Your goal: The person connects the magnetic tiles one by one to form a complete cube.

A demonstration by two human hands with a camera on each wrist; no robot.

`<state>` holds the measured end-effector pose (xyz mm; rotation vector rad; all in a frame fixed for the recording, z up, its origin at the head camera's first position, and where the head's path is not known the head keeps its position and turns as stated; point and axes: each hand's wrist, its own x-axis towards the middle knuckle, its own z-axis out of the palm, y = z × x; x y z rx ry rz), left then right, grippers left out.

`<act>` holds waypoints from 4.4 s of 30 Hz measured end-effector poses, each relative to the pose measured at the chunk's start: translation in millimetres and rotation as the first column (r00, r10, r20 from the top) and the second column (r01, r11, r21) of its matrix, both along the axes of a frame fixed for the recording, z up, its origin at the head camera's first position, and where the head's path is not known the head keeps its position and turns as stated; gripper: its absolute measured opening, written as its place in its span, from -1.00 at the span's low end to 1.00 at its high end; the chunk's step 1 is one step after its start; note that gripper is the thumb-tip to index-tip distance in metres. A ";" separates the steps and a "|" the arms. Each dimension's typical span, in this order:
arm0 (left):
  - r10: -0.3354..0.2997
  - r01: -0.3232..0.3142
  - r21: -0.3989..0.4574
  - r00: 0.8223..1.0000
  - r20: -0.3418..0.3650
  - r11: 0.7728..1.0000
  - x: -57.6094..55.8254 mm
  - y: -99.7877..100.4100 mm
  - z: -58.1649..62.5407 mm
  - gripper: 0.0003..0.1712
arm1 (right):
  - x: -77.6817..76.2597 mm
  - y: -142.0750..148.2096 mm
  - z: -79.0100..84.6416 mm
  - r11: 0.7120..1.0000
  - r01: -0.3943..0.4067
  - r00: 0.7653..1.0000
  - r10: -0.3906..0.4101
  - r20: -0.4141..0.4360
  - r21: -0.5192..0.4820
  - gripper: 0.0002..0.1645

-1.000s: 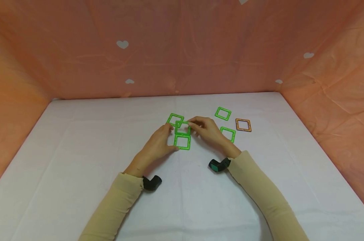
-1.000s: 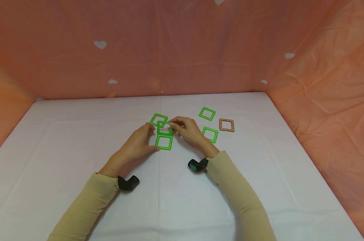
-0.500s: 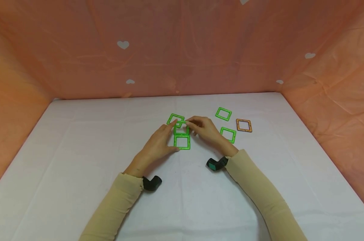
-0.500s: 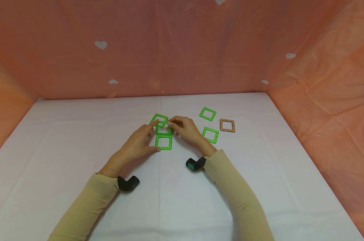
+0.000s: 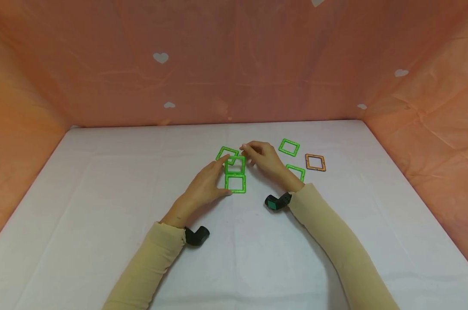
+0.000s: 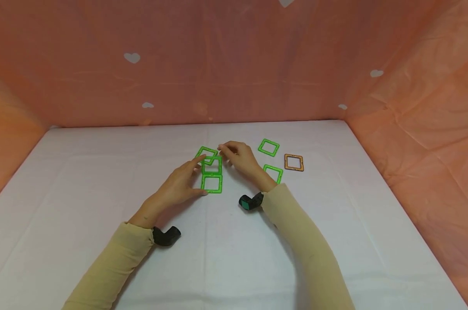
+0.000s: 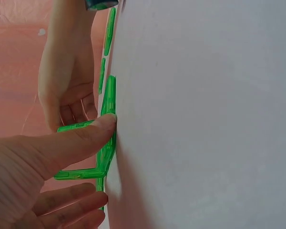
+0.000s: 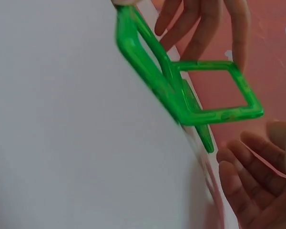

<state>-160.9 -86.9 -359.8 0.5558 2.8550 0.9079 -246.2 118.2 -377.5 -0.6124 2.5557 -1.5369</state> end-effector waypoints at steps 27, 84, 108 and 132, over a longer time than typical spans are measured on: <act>-0.004 0.004 -0.005 1.000 0.030 1.000 1.7 3.1 4.0 0.16 | -31.4 -11.6 -2.2 0.960 -0.105 0.994 0.112 -0.011 0.261 -0.41; -0.017 0.017 0.020 1.000 0.012 1.000 -0.4 2.1 -0.6 0.12 | -19.5 24.9 12.9 0.945 0.010 0.999 0.003 -0.039 0.326 -0.24; -0.010 0.010 0.022 0.999 0.033 1.000 -1.2 2.0 -1.0 0.12 | -0.5 45.1 12.8 0.966 0.024 0.999 -0.012 -0.051 0.256 -0.28; -0.009 0.008 0.022 1.000 0.030 1.000 0.1 2.3 0.3 0.12 | 14.6 48.3 8.6 0.997 -0.066 0.998 0.065 0.027 0.031 -0.12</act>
